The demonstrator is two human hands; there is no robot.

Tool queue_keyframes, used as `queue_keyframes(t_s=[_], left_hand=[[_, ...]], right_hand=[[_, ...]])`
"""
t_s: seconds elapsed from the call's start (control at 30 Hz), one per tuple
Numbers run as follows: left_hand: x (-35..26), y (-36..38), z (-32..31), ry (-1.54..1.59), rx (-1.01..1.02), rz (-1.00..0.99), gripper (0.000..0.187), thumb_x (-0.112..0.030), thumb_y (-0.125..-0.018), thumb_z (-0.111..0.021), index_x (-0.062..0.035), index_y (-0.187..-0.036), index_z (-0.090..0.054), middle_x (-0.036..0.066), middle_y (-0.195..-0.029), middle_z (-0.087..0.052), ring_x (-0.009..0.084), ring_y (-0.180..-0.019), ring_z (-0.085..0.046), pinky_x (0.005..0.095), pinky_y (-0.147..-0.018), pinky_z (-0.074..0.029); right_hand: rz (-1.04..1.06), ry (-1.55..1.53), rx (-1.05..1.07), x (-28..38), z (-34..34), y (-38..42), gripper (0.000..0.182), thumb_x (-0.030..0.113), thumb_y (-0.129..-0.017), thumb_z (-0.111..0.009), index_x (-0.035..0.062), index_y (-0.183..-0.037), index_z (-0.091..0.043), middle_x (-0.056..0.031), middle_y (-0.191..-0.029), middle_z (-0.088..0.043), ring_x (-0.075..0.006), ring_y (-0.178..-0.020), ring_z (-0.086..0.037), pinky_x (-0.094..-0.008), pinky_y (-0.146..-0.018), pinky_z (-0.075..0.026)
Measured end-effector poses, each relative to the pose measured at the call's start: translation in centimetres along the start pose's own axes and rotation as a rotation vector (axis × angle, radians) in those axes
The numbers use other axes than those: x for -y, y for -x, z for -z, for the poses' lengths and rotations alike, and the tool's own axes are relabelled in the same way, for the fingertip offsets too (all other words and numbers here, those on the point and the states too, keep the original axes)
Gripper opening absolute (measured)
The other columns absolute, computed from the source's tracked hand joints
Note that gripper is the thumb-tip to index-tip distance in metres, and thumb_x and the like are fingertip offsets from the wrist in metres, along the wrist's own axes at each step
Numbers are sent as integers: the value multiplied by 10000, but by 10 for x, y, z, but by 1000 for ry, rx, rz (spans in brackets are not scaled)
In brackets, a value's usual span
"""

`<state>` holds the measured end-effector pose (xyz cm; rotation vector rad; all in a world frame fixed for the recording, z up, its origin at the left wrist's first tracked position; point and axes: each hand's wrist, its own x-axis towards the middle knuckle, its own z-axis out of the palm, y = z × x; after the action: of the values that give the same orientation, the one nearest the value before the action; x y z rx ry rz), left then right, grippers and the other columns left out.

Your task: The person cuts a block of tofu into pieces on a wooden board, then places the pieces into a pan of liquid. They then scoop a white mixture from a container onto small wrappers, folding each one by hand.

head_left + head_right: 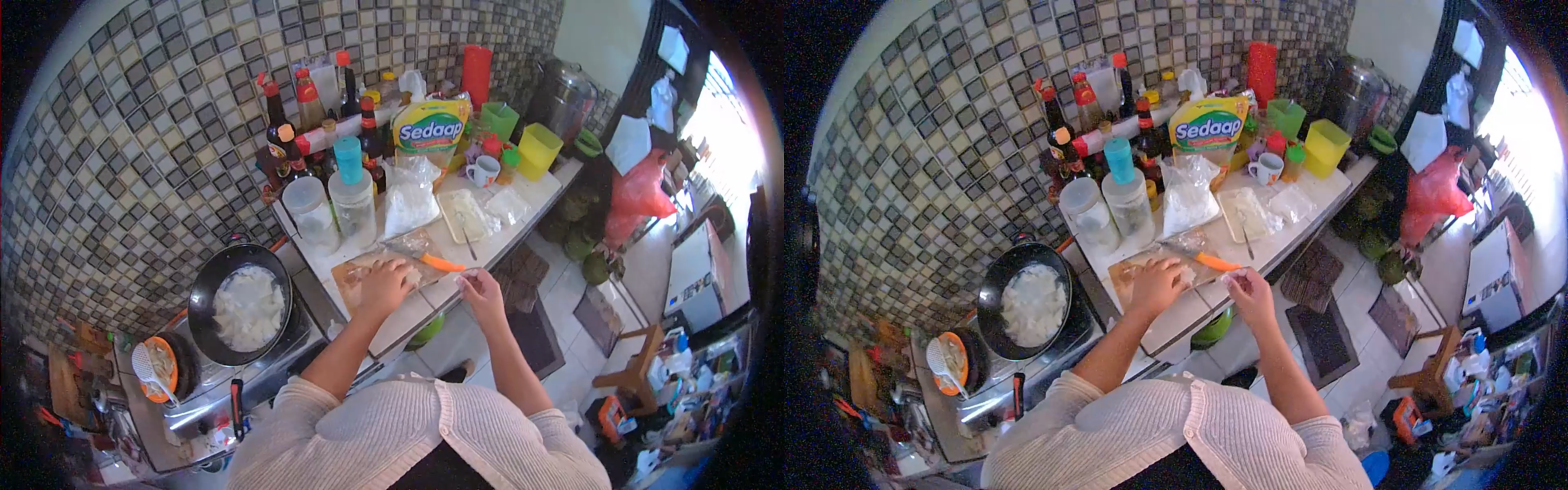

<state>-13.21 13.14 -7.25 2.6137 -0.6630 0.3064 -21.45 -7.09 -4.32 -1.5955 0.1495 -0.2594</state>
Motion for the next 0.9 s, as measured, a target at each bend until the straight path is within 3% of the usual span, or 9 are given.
queue_keyframes(t_s=[0.07,0.4,0.5,0.53,0.57,0.6,0.67,0.73,0.9], left_hand=[[3,-2,2,16,165,7,375,-430,-796,-644,-255,-1128,-662,-38,-1241,-591,247,-1113,-552,507,-938,-396],[-11,-10,-1,71,-33,22,260,-308,-743,-713,-268,-999,-696,-33,-1050,-675,221,-952,-611,398,-795,-471],[-29,-30,2,303,74,262,248,-290,-780,-715,-189,-1005,-690,1,-911,-692,197,-797,-644,331,-675,-492],[-26,-41,-10,615,57,298,225,-235,-832,-672,-137,-1033,-680,11,-879,-687,168,-738,-636,289,-633,-483],[-24,-49,-22,926,38,337,206,-181,-884,-630,-84,-1062,-669,21,-846,-683,139,-680,-628,247,-590,-475],[-32,-57,-17,915,54,355,206,-181,-884,-630,-84,-1062,-669,21,-846,-683,139,-680,-628,247,-590,-475],[-56,-75,6,1229,217,446,212,-167,-910,-605,-26,-1065,-636,23,-844,-670,83,-718,-632,203,-567,-448],[-68,-79,21,1355,255,505,226,-184,-911,-610,-23,-1067,-631,25,-823,-663,86,-713,-642,191,-557,-442],[-58,-81,33,1647,403,595,194,-176,-918,-593,-38,-1054,-610,36,-850,-663,106,-701,-658,191,-544,-452]], right_hand=[[42,35,-3,-3,9,-10,149,125,-871,-663,-6,-911,-605,20,-772,-578,-36,-704,-509,-200,-636,-423],[57,-26,188,0,63,-86,135,105,-894,-634,-6,-955,-588,5,-816,-595,-60,-716,-533,-207,-647,-435],[79,15,175,8,73,-110,127,111,-872,-656,5,-921,-606,-7,-782,-597,-68,-687,-532,-223,-632,-431],[62,2,178,13,72,-114,127,111,-872,-656,5,-921,-606,-7,-782,-597,-68,-687,-532,-223,-632,-431],[144,178,167,20,69,-117,123,121,-857,-669,12,-883,-617,-22,-758,-598,-82,-671,-536,-233,-622,-430],[226,356,156,29,66,-119,125,131,-841,-682,19,-844,-628,-36,-735,-600,-97,-656,-541,-243,-612,-428],[313,316,115,39,51,-116,167,149,-773,-732,35,-728,-619,-60,-689,-590,-167,-615,-542,-288,-623,-424],[699,540,42,35,44,-120,229,177,-707,-779,57,-647,-593,-39,-655,-589,-208,-599,-535,-327,-654,-412],[997,610,-108,34,34,-118,302,265,-612,-818,101,-581,-566,-3,-598,-544,-195,-594,-527,-362,-696,-390]])
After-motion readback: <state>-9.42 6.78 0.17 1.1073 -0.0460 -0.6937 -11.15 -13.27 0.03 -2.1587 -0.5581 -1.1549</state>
